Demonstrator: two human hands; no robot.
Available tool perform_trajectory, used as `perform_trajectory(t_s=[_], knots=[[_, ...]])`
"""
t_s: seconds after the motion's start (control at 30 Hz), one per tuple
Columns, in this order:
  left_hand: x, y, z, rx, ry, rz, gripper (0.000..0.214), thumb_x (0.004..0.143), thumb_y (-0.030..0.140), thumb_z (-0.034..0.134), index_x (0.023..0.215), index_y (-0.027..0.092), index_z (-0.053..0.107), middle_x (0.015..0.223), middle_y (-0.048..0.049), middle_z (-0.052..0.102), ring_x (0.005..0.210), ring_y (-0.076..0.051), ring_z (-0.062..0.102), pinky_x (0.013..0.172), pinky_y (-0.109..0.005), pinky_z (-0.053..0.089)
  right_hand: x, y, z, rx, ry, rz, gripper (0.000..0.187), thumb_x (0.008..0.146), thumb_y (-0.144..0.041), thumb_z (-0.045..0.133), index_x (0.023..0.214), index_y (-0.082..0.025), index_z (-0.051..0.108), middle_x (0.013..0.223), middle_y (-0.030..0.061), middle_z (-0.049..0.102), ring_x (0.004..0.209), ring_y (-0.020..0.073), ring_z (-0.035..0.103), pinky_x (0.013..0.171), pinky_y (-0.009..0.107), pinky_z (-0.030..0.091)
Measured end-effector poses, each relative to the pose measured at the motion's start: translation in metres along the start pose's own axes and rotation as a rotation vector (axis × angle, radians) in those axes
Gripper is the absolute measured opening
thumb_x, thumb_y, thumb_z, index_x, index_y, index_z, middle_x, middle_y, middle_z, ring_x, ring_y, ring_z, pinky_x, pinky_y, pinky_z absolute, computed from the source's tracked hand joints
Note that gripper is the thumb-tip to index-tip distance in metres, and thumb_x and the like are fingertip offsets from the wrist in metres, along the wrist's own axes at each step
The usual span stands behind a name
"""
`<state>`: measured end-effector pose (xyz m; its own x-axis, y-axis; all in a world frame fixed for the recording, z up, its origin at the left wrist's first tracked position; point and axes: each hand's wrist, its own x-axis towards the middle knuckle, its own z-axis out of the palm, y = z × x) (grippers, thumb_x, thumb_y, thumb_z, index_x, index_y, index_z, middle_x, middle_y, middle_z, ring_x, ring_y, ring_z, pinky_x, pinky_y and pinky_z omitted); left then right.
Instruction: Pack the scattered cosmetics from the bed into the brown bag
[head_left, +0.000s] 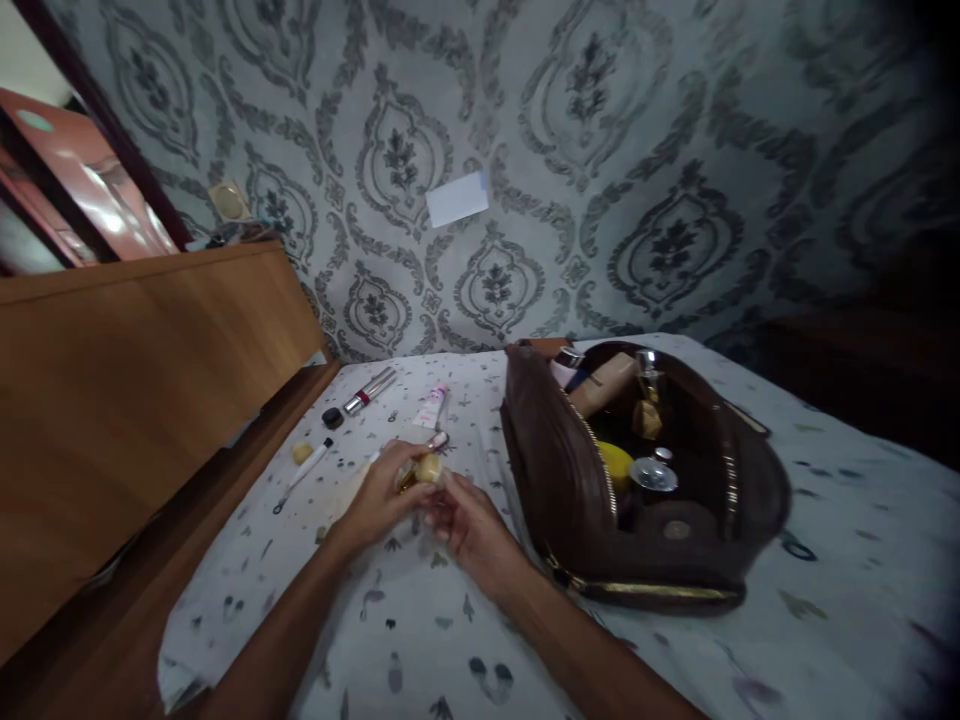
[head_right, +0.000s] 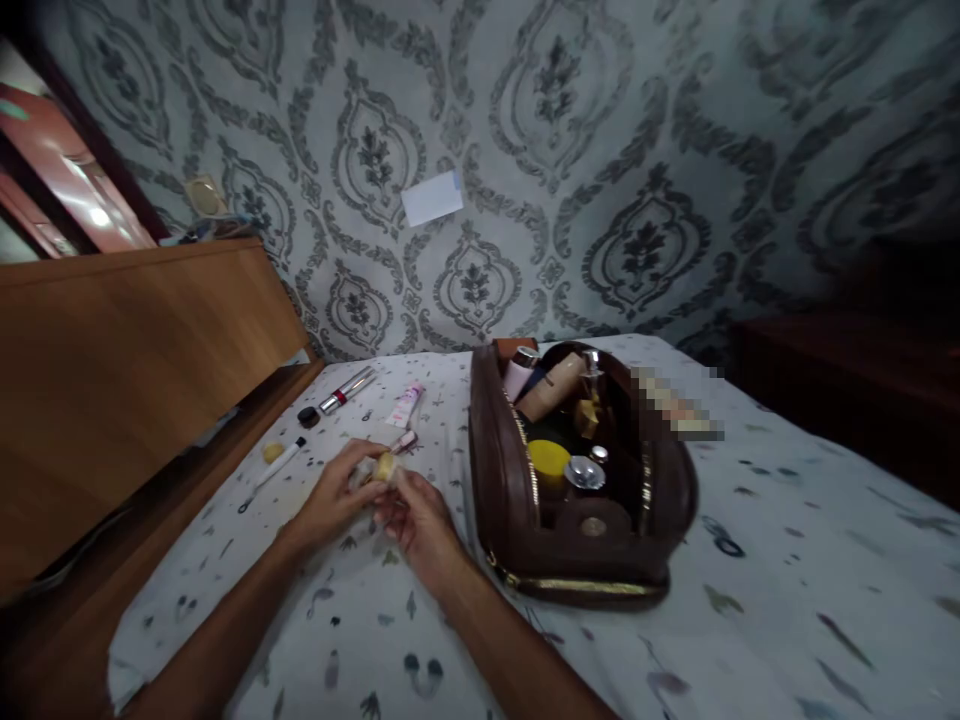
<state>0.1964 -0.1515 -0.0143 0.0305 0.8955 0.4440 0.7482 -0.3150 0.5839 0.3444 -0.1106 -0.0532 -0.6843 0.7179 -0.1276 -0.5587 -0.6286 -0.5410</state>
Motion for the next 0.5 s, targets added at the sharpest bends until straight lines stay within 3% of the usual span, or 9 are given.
perform_trajectory(t_s=[0.33, 0.5], knots=[[-0.0048, -0.0006, 0.0033, -0.027, -0.03, 0.067, 0.038, 0.09, 0.042, 0.058, 0.121, 0.02, 0.058, 0.107, -0.0085, 0.063, 0.1, -0.023, 0.058, 0.089, -0.034, 0.045, 0.0016, -0.0042, 0.0006, 0.03, 0.054, 0.099, 0.036, 0.066, -0.044, 0.085, 0.072, -0.013, 0.068, 0.058, 0.0003, 0.065, 0.046, 0.0069, 0.053, 0.04, 0.016, 0.04], [-0.0038, 0.0, -0.0016, 0.052, 0.063, 0.003, 0.031, 0.092, 0.04, 0.054, 0.114, 0.019, 0.059, 0.105, -0.0079, 0.064, 0.097, -0.022, 0.058, 0.087, -0.033, 0.046, 0.0012, -0.0049, 0.0001, 0.01, 0.057, 0.123, 0.035, 0.065, -0.041, 0.086, 0.076, -0.013, 0.069, 0.059, 0.0017, 0.067, 0.047, 0.0074, 0.054, 0.042, 0.016, 0.039]])
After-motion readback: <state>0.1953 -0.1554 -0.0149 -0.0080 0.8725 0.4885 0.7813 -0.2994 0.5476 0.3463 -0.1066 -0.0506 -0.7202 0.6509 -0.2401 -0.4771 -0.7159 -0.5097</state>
